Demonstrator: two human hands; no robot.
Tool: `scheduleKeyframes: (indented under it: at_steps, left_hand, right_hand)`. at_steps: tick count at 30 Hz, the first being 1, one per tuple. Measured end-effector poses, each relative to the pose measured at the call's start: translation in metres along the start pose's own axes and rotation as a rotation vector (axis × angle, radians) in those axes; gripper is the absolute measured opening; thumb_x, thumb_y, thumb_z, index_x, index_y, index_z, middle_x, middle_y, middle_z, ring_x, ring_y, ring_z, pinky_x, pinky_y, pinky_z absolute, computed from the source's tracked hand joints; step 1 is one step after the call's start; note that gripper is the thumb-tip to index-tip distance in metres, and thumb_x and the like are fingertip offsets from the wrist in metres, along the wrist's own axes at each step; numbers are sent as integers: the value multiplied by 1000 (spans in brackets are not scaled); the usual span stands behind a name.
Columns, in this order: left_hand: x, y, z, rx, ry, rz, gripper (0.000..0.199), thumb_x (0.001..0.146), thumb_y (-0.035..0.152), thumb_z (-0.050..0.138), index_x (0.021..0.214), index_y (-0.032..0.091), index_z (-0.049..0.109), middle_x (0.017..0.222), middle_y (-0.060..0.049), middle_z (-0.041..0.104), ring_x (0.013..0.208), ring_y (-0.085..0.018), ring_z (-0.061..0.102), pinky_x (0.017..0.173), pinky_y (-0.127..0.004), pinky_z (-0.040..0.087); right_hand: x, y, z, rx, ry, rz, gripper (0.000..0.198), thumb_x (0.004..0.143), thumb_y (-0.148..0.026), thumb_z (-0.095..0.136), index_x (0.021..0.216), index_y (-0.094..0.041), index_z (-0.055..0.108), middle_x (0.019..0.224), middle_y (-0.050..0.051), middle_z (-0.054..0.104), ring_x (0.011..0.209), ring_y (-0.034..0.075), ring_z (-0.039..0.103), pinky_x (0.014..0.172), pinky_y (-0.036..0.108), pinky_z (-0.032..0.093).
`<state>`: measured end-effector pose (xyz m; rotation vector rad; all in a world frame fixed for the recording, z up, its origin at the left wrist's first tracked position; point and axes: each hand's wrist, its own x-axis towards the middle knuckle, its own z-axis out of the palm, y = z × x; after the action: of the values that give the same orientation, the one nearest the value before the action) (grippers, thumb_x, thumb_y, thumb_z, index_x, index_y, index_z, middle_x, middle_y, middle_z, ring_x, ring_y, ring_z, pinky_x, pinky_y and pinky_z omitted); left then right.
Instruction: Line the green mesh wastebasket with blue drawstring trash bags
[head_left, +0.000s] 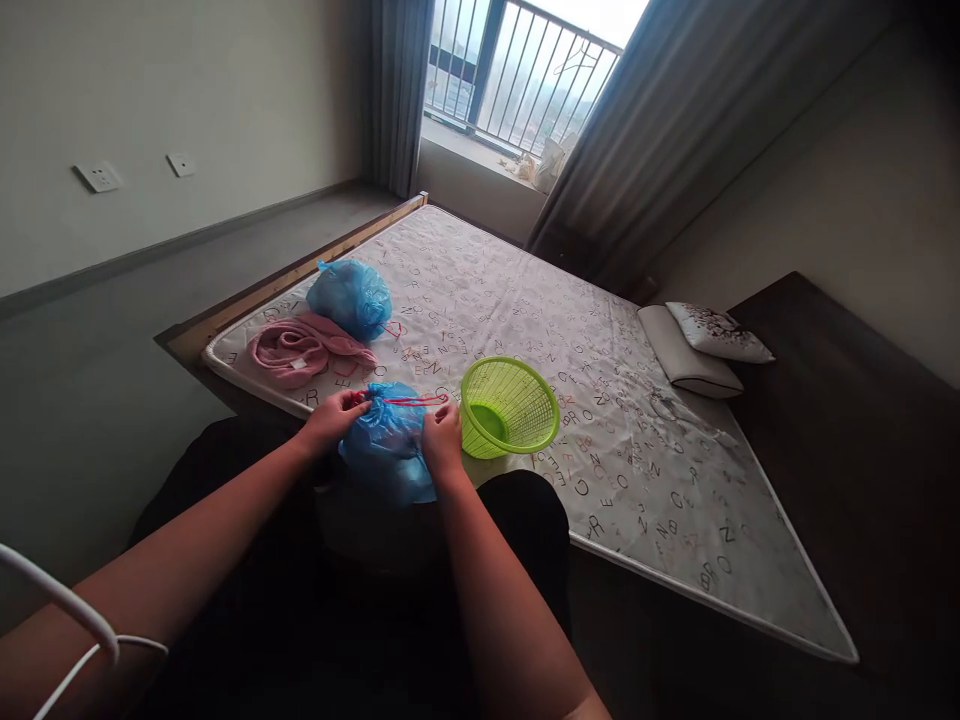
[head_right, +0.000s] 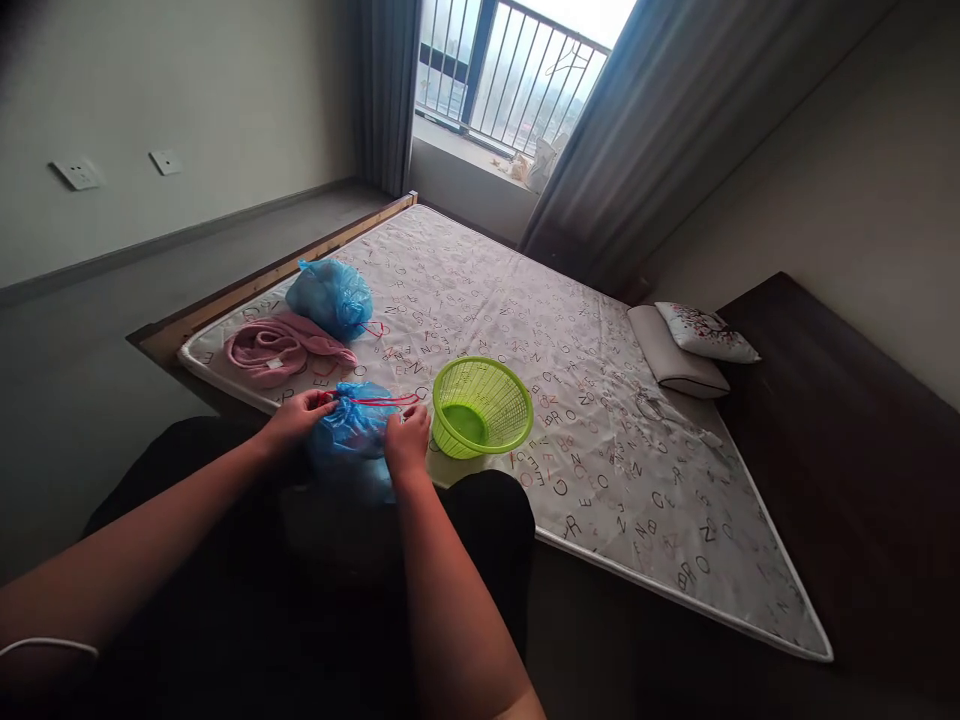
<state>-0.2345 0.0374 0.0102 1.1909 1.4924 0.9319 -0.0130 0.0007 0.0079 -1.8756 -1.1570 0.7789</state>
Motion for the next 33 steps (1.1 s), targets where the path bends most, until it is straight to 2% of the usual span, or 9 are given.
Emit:
scheduleKeyframes:
  at_steps: [4,8,11,13,16,20,24,27,33]
  left_hand:
    - [-17,4,10,-160,-21,-57,78,55,79,85,96,15,71,82,-5,72,72,-19,63,67,-30,50]
    - [-39,7,13,-121,-313,-67,67,64,67,83,108,17,75,86,-6,74,73,-21,65,65,-31,50]
    - [-44,9,1,147,-380,98,49,78,64,72,96,19,78,83,-6,74,78,-26,69,67,-33,51]
    - [-43,12,-9,326,-211,233,46,88,64,63,92,20,77,86,-7,76,83,-28,71,74,-35,55]
    - [-39,16,-13,412,-28,473,46,92,63,64,108,22,79,108,-10,80,105,-32,74,98,-42,56]
    - [-31,10,3,376,-202,694,46,87,61,74,115,25,81,122,-11,80,118,-32,72,110,-44,52]
    - [-21,1,13,364,-332,565,35,91,56,70,103,26,83,101,-6,83,93,-27,76,91,-37,57]
    - [-15,0,9,381,-340,445,34,88,57,71,94,25,82,87,-4,80,80,-25,73,77,-33,54]
    - [-6,5,-12,281,25,251,40,80,61,72,90,22,74,75,-5,72,71,-24,65,65,-31,48]
  right_hand:
    - [-16,-22,-8,54,-124,-174,24,98,-43,54,84,-24,58,89,5,67,86,23,63,89,39,53]
    - [-26,-28,0,98,-271,-242,29,89,-38,76,111,-21,68,111,7,73,104,24,69,97,38,53]
    - [-26,-26,1,24,-363,-243,28,85,-27,82,110,-22,70,111,6,76,109,25,70,101,39,53]
    - [-26,-26,-3,-10,-398,-272,25,86,-23,81,109,-23,71,110,5,76,108,24,71,101,39,54]
    - [-29,-26,-12,-31,-405,-329,45,84,-18,83,125,-27,68,115,3,76,109,23,72,101,38,55]
    - [-32,-24,-21,-55,-417,-357,59,84,-13,80,138,-30,61,116,2,76,109,22,74,99,36,55]
    - [-25,-23,-28,-92,-447,-351,33,89,-11,72,118,-27,68,107,0,78,99,19,73,90,30,54]
    - [-18,-25,-34,-199,-413,-351,19,90,-7,65,95,-25,70,100,0,77,95,18,70,88,28,52]
    - [-3,-19,-51,-422,-305,-278,12,94,-13,60,90,-21,67,96,6,75,89,20,66,80,29,49]
